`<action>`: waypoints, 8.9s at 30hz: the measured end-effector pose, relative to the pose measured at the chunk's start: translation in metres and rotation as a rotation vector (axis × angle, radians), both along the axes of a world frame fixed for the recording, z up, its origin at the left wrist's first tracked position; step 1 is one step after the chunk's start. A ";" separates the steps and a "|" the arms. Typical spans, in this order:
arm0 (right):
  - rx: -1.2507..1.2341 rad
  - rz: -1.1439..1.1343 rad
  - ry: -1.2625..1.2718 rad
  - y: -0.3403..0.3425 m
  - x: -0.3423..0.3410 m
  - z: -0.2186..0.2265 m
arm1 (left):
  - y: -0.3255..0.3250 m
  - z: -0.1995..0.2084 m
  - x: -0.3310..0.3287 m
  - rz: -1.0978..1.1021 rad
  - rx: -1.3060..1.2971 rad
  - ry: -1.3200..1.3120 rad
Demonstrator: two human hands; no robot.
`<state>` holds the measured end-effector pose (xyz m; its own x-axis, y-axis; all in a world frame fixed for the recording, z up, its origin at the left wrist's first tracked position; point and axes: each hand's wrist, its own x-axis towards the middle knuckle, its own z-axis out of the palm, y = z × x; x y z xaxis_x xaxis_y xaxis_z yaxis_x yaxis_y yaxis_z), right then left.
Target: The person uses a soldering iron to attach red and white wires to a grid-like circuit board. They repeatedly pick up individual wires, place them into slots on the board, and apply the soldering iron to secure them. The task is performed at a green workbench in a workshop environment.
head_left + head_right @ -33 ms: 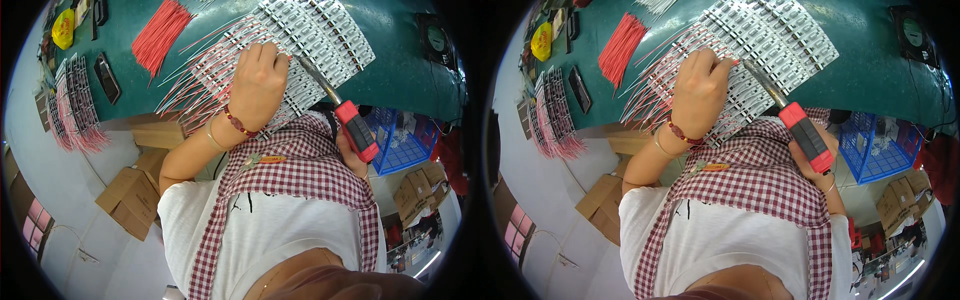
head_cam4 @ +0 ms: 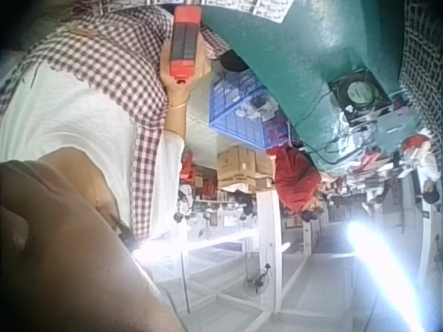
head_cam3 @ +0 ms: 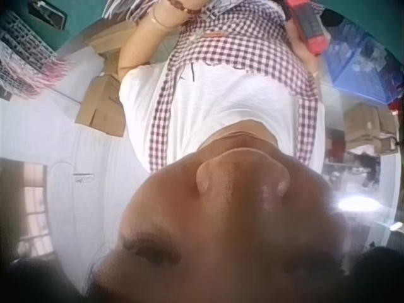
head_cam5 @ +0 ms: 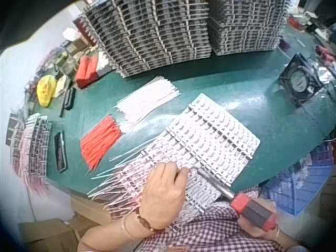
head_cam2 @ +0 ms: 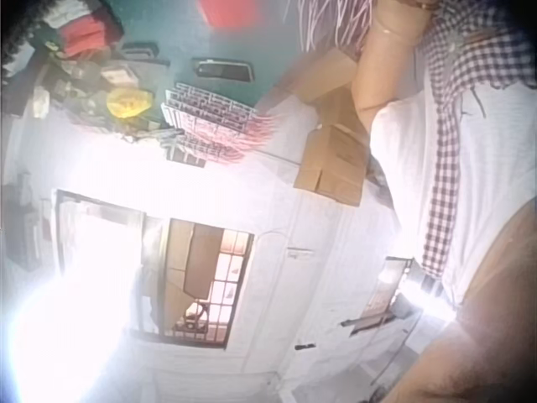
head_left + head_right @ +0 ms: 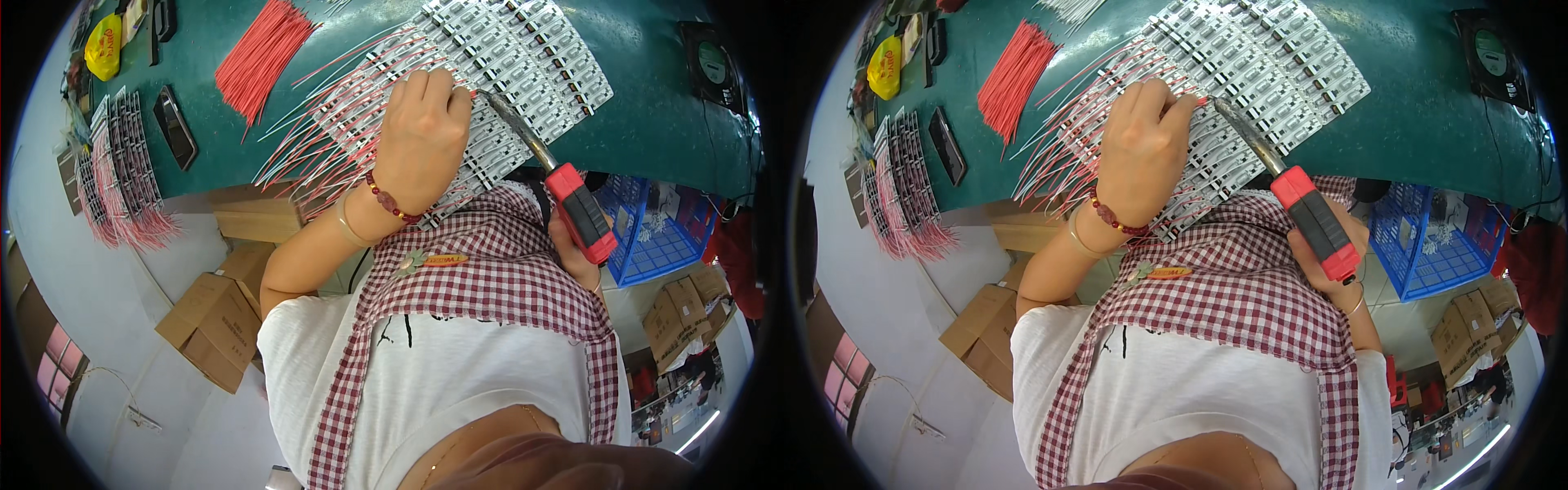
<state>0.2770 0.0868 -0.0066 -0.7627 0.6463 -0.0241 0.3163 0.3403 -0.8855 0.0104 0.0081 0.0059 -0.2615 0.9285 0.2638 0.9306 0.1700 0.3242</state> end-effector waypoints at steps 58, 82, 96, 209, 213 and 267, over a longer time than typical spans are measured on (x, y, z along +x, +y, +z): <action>-0.674 -0.234 0.227 0.002 -0.062 0.029 | -0.001 0.037 0.047 -0.027 -0.162 -1.120; -0.777 -0.236 0.388 0.001 -0.071 0.048 | -0.014 0.040 0.051 -0.140 0.118 -0.666; -0.442 -0.297 0.276 -0.009 -0.061 0.034 | -0.010 0.033 0.059 -0.159 0.164 -0.584; -0.160 -0.157 -0.097 -0.026 0.066 -0.032 | -0.006 -0.008 0.033 0.029 0.151 -0.184; -0.083 -0.136 -0.033 -0.023 0.054 -0.024 | -0.004 -0.006 0.034 0.026 0.138 -0.187; -0.075 -0.196 -0.049 -0.038 0.085 -0.041 | -0.007 -0.010 0.049 0.046 0.167 -0.148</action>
